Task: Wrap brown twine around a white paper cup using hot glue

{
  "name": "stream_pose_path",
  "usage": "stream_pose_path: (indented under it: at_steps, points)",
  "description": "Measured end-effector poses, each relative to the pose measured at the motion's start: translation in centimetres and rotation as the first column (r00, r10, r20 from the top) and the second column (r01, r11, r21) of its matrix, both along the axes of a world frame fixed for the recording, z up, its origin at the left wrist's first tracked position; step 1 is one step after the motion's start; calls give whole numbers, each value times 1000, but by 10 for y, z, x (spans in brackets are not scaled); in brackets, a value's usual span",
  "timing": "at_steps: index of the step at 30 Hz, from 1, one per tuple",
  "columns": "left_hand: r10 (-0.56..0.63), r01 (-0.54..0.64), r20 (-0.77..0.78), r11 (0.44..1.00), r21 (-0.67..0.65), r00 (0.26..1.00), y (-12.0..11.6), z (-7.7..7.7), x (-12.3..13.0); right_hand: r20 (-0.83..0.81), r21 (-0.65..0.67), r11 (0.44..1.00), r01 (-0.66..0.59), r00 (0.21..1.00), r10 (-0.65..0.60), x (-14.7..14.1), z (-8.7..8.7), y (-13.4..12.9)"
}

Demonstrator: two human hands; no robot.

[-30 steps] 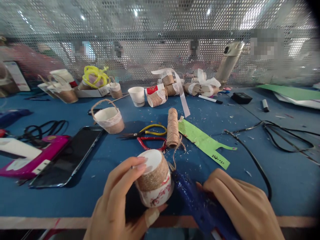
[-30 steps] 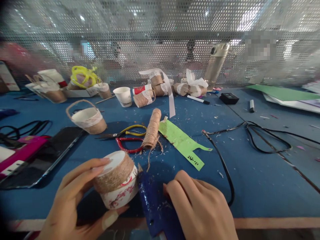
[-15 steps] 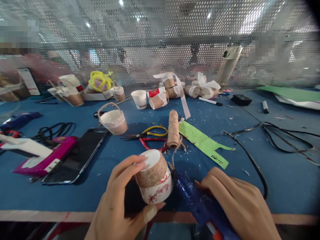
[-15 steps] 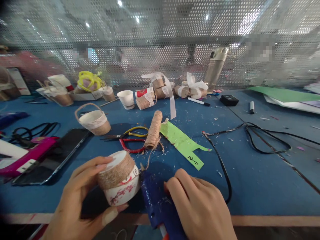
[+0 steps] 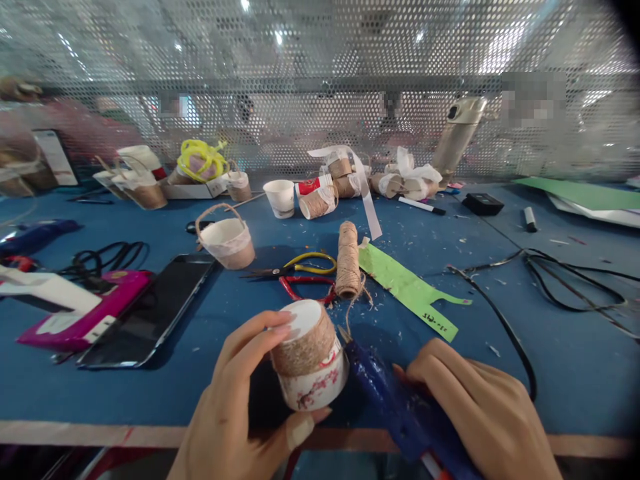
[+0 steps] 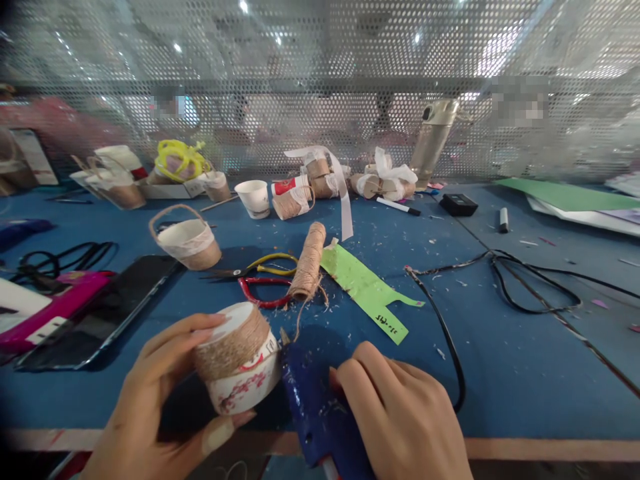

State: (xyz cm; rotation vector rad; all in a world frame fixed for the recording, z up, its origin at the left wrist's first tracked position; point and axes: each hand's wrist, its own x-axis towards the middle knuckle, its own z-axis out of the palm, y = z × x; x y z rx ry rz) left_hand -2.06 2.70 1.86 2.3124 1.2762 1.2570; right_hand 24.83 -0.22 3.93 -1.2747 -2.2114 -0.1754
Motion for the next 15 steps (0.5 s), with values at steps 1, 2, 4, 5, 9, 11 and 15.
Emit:
stream_pose_path:
  at_steps: [1,2,4,5,9,11,15]
  points:
    - [1,-1,9,1000,-9,1000,0,0,0,-7,4,1000,-2,1000,2,1,0,0]
    - [1,0,22,1000,-19,1000,0,-1,0,-11,10,1000,-6,1000,6,1,1,0]
    - [-1,3,54,999,-37,999,-1,0,0,-17,14,1000,4,1000,-4,2,0,-1]
    - [-4,7,66,999,-40,998,-1,0,0,-23,9,1000,16,1000,-15,2,0,-2]
    - [-23,34,113,995,-98,993,-5,5,3,-56,-21,1000,12,998,-13,4,-4,-5]
    - [10,9,144,991,-134,989,-6,7,5,-76,-27,998,-64,995,61,6,-5,-6]
    - [7,-8,-11,998,-59,1000,-4,9,4,-91,-24,991,-134,987,131,9,-2,-2]
